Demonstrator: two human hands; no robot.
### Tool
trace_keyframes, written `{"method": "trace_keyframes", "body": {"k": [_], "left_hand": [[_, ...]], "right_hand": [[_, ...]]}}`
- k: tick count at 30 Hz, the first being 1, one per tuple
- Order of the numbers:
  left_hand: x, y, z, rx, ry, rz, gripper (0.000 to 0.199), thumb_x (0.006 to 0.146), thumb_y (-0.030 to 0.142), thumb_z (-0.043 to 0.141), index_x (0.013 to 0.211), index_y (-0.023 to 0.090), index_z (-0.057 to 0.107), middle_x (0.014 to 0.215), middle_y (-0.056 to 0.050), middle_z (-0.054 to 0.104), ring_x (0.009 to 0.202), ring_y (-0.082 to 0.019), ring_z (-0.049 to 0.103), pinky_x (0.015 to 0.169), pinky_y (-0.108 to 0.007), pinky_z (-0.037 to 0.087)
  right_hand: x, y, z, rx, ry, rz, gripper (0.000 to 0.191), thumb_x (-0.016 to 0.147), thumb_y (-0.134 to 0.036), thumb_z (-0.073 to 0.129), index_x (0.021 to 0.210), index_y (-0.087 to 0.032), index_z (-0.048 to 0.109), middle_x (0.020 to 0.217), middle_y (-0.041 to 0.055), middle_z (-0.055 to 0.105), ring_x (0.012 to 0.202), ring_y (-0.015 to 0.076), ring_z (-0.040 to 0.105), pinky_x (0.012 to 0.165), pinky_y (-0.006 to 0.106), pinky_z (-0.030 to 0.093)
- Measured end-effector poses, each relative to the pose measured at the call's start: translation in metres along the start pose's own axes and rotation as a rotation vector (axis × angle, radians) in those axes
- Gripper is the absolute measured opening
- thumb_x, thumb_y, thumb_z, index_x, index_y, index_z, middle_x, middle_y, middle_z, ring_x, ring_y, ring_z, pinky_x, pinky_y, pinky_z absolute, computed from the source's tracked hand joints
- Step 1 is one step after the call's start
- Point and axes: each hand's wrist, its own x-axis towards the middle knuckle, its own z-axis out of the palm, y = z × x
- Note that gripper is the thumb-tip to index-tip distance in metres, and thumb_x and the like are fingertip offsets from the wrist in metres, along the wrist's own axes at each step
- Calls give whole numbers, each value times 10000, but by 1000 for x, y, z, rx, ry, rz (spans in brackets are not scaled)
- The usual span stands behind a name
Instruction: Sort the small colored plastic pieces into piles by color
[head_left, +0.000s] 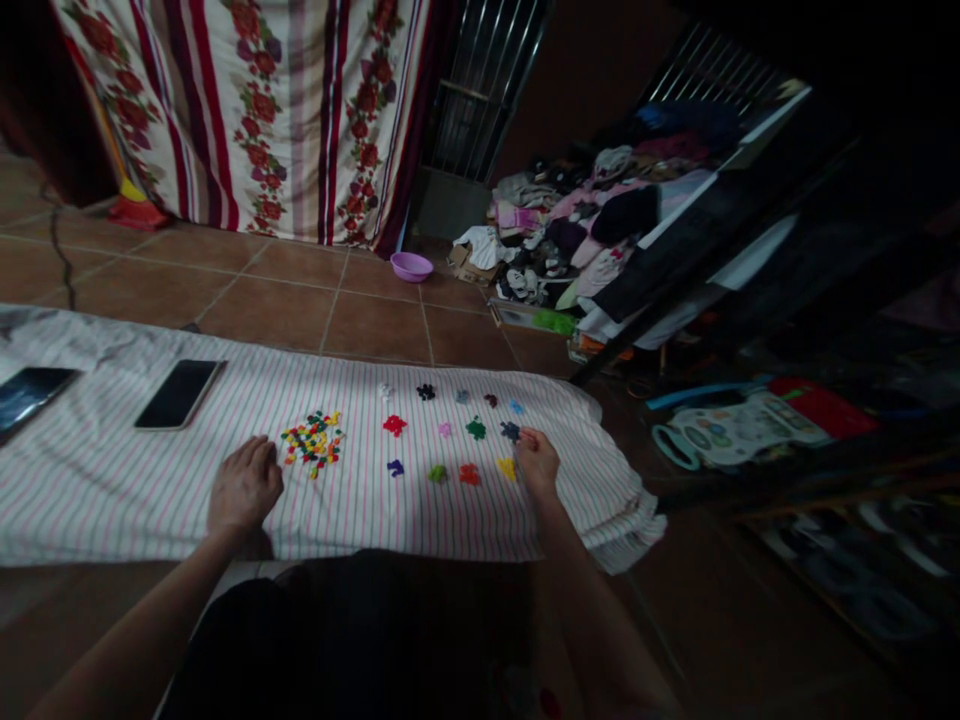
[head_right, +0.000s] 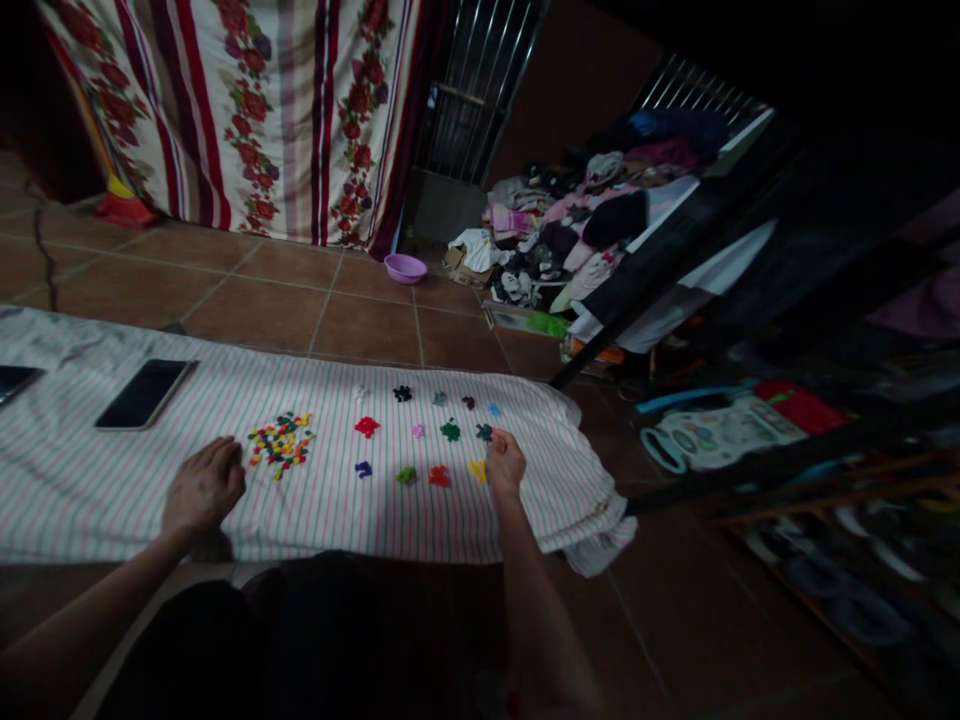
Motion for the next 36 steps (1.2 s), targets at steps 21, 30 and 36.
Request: {"method": "trace_keyframes", "body": {"k": [21,30,36], "left_hand": [[1,5,1,7,-60,-85,336,834,183,452,1104,116,639,1224,-201,671,1222,-321,582,1050,-485,450],[1,4,1,25,-58,-73,330,855,193,453,1116,127,643,1237,-171,671,1241,-302,578,1067,-459,454],[2,5,1,33,-60,-72,337,856,182,453,1123,103,644,1238,-186,675,1237,-310,580,1069,-470,457]], "right_hand": [[-121,-135,127,277,-530,-514,279,872,-220,487,976,-219,745,957,69,720,855,199,669,791,311,541],[-144,-186,161,157,-608,-675,294,907,-138,509,1027,-237,759,977,62,707,946,186,631,890,299,499],[-140,-209,168,33,-625,-702,324,926,-146,511,1118,-248,750,1074,69,695,1043,222,562,931,331,464]]}}
